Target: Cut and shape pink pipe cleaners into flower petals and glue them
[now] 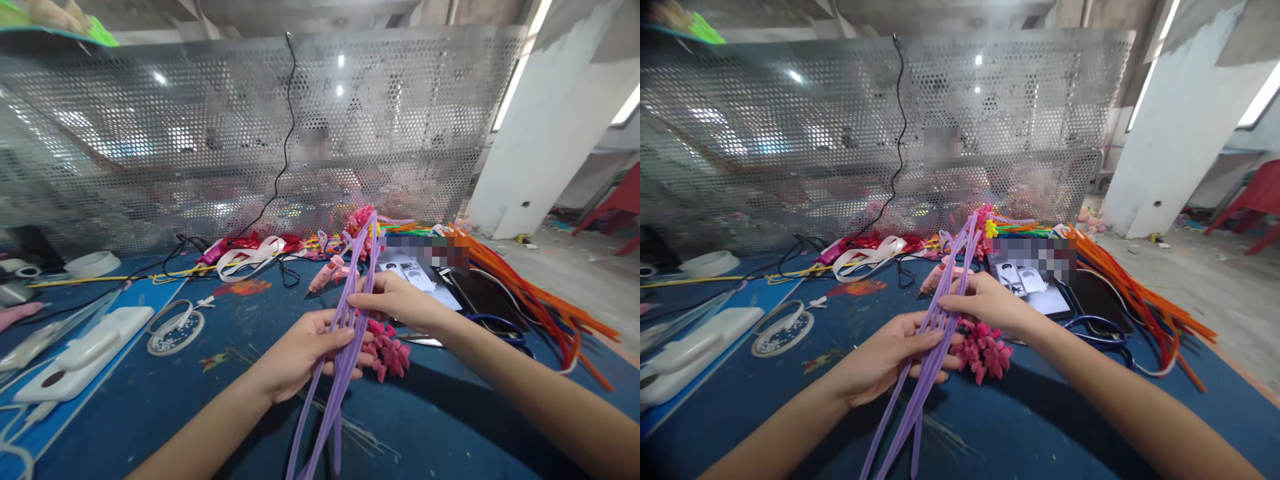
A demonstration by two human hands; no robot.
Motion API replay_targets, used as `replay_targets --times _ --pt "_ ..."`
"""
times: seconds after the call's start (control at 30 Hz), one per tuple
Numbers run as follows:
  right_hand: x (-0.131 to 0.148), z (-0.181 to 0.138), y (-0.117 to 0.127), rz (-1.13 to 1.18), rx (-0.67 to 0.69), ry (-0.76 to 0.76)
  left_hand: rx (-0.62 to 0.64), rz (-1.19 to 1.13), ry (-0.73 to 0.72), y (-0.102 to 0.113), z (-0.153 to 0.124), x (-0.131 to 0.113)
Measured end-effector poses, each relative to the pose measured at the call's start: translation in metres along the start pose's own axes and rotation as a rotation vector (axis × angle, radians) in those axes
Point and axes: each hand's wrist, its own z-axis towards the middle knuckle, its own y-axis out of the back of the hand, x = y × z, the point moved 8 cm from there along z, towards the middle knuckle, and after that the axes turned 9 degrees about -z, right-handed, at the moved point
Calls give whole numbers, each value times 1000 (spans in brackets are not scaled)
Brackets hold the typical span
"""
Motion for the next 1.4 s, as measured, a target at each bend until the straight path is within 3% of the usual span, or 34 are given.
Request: replay_targets --times 0.17,0.5,0.57,0.7,0.77,0.97,1.1,1.4 --pt "-4 0 2 -25 -10 -78 -24 -26 -41 4 0 -9" --pt "-12 -1 -3 38 49 -205 -364 -210 -250 50 4 -26" --pt "-13 -1 -2 16 42 -219 -322 -165 -214 48 5 -25" --pt "-12 1 -3 12 14 -185 -122 60 -22 22 7 -7" --pt "-12 1 -3 43 -14 -173 -92 144 -10 16 7 -3" --pt "-19 2 -2 99 -38 -201 -168 14 -134 21 8 -14" --pt "-21 2 -2 96 -37 -215 -169 -139 -120 22 5 -13" --pt "-21 2 -12 194 20 -219 -168 95 -133 23 6 -10"
